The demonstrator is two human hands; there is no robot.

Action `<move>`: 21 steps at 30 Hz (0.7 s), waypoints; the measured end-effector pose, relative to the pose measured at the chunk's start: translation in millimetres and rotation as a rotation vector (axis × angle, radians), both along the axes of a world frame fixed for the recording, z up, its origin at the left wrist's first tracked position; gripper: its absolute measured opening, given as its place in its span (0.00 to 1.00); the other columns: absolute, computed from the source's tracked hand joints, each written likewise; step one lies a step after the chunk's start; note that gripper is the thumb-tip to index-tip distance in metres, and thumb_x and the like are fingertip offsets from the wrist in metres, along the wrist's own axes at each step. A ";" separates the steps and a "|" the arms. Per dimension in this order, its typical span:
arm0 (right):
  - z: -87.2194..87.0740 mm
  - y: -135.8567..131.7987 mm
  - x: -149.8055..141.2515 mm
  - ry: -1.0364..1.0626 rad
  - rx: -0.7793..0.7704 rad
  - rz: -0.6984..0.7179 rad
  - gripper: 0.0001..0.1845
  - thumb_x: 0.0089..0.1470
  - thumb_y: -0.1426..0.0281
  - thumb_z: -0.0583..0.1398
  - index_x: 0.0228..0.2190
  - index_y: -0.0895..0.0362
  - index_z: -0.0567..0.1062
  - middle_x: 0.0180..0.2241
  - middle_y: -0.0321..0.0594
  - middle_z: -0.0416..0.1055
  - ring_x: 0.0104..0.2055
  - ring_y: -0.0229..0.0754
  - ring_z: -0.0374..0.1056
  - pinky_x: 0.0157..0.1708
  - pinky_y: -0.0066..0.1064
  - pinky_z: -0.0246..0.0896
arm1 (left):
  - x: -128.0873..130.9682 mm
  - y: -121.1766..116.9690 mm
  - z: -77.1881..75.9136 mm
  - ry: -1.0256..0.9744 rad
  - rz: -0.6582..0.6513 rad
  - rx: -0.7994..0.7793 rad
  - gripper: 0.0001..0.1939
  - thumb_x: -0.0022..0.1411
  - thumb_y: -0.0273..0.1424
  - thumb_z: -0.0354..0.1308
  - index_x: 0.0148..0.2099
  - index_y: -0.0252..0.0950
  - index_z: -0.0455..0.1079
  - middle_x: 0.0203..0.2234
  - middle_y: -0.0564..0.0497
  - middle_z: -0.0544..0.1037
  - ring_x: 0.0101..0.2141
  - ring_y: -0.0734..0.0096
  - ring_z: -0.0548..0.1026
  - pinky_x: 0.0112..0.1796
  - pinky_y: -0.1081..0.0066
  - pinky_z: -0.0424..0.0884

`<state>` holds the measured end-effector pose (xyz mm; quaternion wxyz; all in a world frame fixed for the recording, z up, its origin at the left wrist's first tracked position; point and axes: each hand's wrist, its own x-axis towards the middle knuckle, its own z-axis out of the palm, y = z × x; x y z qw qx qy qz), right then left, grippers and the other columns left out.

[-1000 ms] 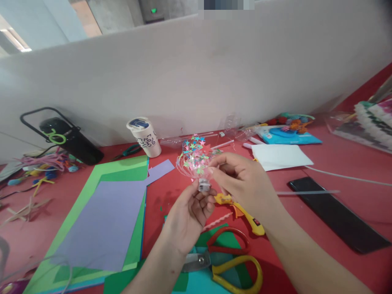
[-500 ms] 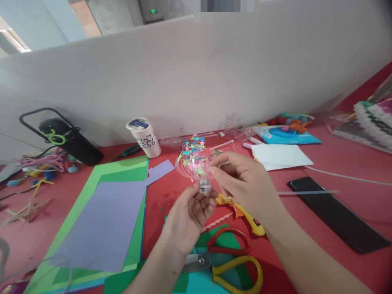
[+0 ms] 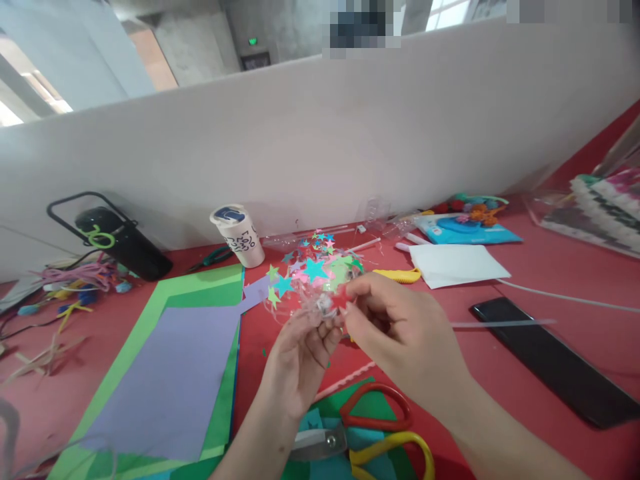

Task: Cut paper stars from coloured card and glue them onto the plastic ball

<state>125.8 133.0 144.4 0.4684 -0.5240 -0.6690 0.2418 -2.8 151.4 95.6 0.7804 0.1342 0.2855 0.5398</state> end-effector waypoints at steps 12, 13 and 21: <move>-1.7 -5.7 -3.7 -0.123 0.104 -0.012 0.04 0.53 0.72 0.56 0.28 0.55 0.69 0.14 0.25 0.61 0.14 0.30 0.57 0.15 0.21 0.49 | -8.1 7.0 -4.8 0.068 0.159 0.002 0.12 0.31 0.23 0.69 0.23 0.37 0.72 0.20 0.54 0.80 0.25 0.71 0.77 0.28 0.75 0.74; -1.4 -6.4 -3.8 -0.129 0.108 -0.005 0.03 0.53 0.72 0.56 0.28 0.55 0.69 0.14 0.25 0.62 0.14 0.30 0.57 0.15 0.21 0.50 | -9.8 8.1 -3.8 0.084 0.175 0.018 0.11 0.32 0.24 0.69 0.22 0.37 0.72 0.21 0.54 0.79 0.25 0.71 0.77 0.28 0.76 0.74; 5.8 -11.8 -1.4 -0.123 0.144 0.042 0.05 0.54 0.75 0.57 0.28 0.53 0.69 0.14 0.24 0.64 0.14 0.30 0.59 0.15 0.20 0.50 | -24.1 11.3 3.2 0.278 0.204 -0.011 0.08 0.39 0.22 0.62 0.16 0.36 0.66 0.13 0.56 0.70 0.22 0.72 0.74 0.28 0.74 0.71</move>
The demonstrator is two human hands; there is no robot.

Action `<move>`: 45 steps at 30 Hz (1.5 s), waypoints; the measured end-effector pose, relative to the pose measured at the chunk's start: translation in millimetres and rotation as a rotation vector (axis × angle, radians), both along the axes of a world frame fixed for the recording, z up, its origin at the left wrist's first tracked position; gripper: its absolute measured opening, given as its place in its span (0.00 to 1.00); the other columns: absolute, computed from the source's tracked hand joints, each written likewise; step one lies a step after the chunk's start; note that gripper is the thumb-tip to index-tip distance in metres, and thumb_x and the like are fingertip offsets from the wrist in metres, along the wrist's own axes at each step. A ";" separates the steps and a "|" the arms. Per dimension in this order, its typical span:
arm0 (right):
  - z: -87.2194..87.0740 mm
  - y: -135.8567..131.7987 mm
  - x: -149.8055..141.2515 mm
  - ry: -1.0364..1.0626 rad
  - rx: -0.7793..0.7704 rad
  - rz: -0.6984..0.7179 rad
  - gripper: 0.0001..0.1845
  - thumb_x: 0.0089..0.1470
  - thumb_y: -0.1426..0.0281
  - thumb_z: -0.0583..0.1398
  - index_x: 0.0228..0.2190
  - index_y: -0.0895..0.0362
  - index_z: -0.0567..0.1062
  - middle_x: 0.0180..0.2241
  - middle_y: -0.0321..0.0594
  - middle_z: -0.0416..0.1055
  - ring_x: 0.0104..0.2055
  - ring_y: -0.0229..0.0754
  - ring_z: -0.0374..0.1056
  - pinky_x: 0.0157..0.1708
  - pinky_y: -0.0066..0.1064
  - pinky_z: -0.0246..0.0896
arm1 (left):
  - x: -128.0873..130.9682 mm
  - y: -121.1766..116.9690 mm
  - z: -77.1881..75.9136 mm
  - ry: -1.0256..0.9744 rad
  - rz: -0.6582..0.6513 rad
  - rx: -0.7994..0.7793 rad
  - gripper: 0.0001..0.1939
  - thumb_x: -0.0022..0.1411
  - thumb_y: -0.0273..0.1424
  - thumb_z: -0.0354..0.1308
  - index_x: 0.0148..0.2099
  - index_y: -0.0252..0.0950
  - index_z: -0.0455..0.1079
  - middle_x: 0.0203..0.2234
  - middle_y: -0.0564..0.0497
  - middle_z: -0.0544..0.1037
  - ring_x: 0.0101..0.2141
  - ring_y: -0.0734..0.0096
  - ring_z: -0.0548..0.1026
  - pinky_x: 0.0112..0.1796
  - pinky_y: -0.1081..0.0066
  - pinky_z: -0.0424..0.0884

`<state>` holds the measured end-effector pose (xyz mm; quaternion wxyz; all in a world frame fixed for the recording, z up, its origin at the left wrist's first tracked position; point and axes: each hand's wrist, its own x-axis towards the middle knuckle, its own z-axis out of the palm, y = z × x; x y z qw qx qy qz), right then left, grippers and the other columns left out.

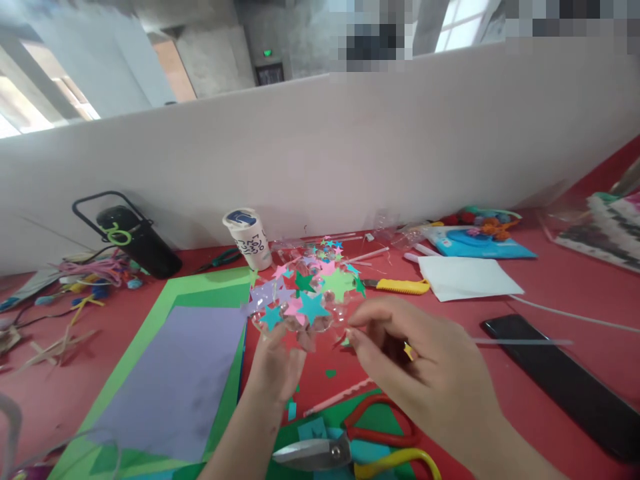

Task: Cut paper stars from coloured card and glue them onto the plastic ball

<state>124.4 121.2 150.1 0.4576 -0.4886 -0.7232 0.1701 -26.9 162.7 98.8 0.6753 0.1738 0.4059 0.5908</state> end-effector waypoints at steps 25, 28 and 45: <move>-1.0 0.6 5.5 -0.107 0.170 -0.083 0.03 0.56 0.73 0.58 0.32 0.53 0.71 0.15 0.25 0.66 0.14 0.31 0.59 0.15 0.22 0.50 | 3.7 0.8 -4.2 -0.287 -0.333 0.085 0.06 0.55 0.25 0.57 0.32 0.30 0.76 0.26 0.48 0.80 0.26 0.73 0.77 0.32 0.78 0.73; -2.2 2.4 4.7 -0.116 0.147 -0.096 0.03 0.56 0.73 0.59 0.33 0.54 0.73 0.15 0.26 0.65 0.14 0.30 0.59 0.15 0.22 0.51 | 7.4 -1.9 -3.6 -0.307 -0.356 0.043 0.08 0.56 0.24 0.56 0.30 0.29 0.76 0.24 0.48 0.80 0.25 0.75 0.76 0.31 0.79 0.73; -0.4 -1.5 4.2 -0.117 0.183 -0.157 0.02 0.56 0.72 0.58 0.32 0.54 0.72 0.14 0.26 0.63 0.13 0.32 0.58 0.16 0.23 0.51 | 15.6 -4.3 -15.7 -0.170 -0.269 0.121 0.04 0.42 0.27 0.65 0.21 0.35 0.73 0.19 0.52 0.78 0.25 0.67 0.77 0.31 0.70 0.73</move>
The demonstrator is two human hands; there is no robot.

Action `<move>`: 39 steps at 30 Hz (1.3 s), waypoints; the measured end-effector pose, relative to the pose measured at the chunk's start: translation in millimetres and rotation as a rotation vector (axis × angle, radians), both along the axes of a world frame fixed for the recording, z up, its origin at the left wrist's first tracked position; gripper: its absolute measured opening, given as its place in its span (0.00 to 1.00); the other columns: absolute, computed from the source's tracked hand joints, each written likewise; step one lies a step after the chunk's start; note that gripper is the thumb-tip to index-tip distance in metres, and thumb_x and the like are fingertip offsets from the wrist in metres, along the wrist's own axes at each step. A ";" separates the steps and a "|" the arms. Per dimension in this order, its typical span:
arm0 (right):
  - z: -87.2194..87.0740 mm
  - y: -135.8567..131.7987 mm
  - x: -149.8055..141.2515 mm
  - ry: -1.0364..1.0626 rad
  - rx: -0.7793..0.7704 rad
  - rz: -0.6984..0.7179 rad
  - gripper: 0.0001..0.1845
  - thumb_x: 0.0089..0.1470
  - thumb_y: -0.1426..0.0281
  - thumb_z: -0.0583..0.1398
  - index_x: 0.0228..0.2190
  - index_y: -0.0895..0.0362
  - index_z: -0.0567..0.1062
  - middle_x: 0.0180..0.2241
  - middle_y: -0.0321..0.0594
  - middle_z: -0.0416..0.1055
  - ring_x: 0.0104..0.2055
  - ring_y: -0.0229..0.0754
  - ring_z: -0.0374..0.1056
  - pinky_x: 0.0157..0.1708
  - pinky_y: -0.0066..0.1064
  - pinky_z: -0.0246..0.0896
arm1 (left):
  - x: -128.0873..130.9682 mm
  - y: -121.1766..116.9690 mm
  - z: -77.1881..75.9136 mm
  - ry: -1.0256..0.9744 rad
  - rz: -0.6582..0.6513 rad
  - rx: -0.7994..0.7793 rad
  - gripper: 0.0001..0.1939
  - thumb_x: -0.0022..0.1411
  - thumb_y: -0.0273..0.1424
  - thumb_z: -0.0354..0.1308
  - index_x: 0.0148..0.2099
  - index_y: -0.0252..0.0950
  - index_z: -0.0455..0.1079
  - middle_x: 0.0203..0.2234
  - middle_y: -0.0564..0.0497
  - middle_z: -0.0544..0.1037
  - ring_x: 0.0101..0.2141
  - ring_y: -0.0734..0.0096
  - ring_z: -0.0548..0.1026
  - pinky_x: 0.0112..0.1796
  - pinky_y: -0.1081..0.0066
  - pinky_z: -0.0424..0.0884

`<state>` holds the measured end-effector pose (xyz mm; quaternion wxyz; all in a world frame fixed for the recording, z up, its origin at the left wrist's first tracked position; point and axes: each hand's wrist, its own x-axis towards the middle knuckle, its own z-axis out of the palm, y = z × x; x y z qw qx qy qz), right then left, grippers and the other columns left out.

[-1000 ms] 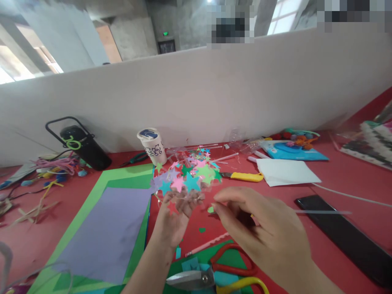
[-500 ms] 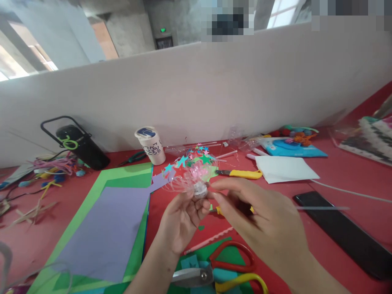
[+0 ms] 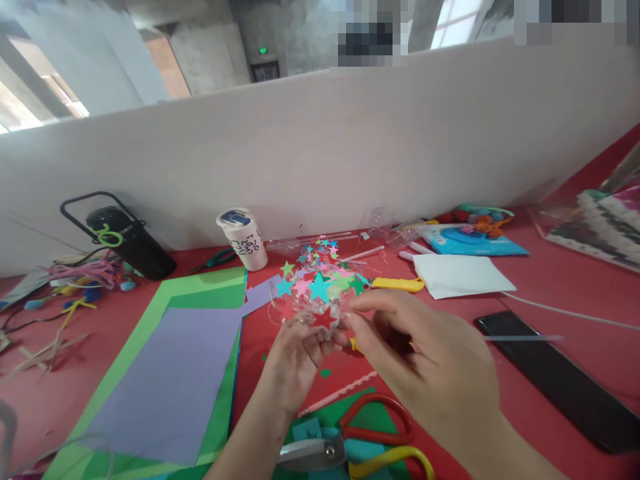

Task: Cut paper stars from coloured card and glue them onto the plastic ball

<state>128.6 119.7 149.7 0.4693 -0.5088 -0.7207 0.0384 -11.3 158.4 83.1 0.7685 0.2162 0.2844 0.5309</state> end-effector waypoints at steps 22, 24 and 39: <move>-60.2 58.1 -6.5 0.644 -0.970 0.319 0.17 0.55 0.58 0.57 0.44 0.54 0.69 0.45 0.46 0.70 0.49 0.49 0.66 0.22 0.26 0.70 | -56.7 11.3 -33.0 0.324 0.018 0.027 0.12 0.40 0.23 0.68 0.29 0.35 0.69 0.22 0.53 0.77 0.26 0.67 0.78 0.32 0.69 0.73; -63.1 60.5 -9.0 0.623 -0.981 0.313 0.17 0.56 0.62 0.57 0.46 0.56 0.68 0.43 0.46 0.71 0.46 0.48 0.68 0.22 0.26 0.70 | -57.9 12.6 -36.4 0.365 -0.013 0.040 0.11 0.42 0.25 0.68 0.29 0.35 0.70 0.21 0.50 0.78 0.28 0.64 0.79 0.32 0.68 0.73; -99.4 91.8 -25.3 0.336 -1.007 0.222 0.16 0.60 0.67 0.58 0.49 0.58 0.69 0.48 0.44 0.69 0.43 0.45 0.70 0.40 0.42 0.69 | -80.7 19.8 -57.2 0.636 -0.035 0.024 0.11 0.43 0.20 0.60 0.32 0.34 0.68 0.20 0.56 0.76 0.25 0.68 0.78 0.31 0.71 0.75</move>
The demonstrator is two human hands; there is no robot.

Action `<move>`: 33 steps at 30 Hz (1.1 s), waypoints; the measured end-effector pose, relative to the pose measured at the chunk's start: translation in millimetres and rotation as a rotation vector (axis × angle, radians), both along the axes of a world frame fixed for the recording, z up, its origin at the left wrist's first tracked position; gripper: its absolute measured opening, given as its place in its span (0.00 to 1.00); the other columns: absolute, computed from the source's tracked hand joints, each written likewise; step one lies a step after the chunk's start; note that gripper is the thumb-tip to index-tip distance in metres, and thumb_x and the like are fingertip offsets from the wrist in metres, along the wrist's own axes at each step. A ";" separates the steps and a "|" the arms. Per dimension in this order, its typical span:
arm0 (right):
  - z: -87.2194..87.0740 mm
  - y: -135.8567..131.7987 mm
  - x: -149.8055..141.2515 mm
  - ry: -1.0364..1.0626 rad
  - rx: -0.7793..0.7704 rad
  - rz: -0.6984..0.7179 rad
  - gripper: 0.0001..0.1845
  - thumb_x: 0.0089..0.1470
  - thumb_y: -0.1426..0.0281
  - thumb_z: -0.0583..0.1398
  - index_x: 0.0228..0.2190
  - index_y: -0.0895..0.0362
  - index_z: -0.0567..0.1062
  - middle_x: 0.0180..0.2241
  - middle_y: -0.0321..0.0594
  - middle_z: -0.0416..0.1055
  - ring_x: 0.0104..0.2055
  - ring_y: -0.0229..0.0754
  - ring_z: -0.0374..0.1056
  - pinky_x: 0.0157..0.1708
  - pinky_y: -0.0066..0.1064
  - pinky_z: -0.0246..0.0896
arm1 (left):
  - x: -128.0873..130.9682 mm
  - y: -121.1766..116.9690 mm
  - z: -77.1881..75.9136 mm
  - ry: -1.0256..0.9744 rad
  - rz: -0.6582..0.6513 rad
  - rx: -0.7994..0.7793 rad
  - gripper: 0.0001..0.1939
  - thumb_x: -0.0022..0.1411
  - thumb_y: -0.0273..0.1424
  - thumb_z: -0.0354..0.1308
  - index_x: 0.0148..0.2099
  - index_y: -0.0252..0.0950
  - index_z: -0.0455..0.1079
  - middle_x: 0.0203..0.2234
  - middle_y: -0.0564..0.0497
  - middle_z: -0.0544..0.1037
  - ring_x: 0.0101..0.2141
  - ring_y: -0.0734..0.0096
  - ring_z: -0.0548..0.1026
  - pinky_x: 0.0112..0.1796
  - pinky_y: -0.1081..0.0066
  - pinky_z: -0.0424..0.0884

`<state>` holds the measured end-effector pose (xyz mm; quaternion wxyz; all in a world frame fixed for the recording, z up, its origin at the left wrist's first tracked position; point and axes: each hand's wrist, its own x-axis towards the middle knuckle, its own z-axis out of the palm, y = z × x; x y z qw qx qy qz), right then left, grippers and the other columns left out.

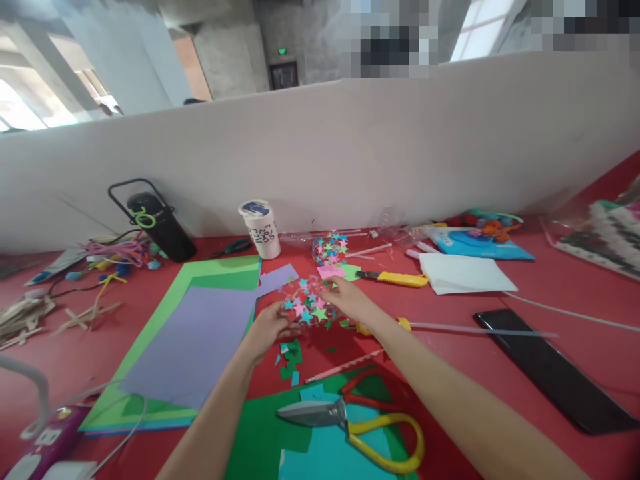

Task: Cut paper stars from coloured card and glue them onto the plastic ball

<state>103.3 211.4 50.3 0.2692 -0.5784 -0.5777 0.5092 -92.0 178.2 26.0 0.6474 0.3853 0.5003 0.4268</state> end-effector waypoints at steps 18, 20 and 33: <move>26.0 -50.2 36.2 -0.371 0.411 0.021 0.09 0.57 0.67 0.54 0.39 0.56 0.70 0.29 0.36 0.75 0.26 0.39 0.69 0.25 0.28 0.59 | -5.3 -7.5 5.1 0.275 -0.057 0.028 0.20 0.47 0.24 0.54 0.45 0.34 0.60 0.30 0.47 0.79 0.29 0.68 0.78 0.34 0.67 0.74; 26.7 -67.5 37.6 -0.409 0.401 0.095 0.08 0.57 0.67 0.54 0.36 0.55 0.72 0.28 0.36 0.75 0.27 0.40 0.69 0.25 0.27 0.58 | -9.9 -9.1 3.6 0.386 -0.080 0.081 0.17 0.48 0.26 0.54 0.43 0.34 0.62 0.26 0.51 0.76 0.23 0.72 0.75 0.28 0.69 0.71; 4.2 -136.5 30.9 -0.713 0.414 0.540 0.11 0.45 0.79 0.61 0.35 0.62 0.75 0.38 0.52 0.75 0.40 0.56 0.70 0.35 0.40 0.63 | -23.8 -74.9 8.4 0.934 -0.408 0.533 0.21 0.53 0.30 0.58 0.51 0.40 0.68 0.46 0.47 0.68 0.50 0.59 0.65 0.54 0.58 0.59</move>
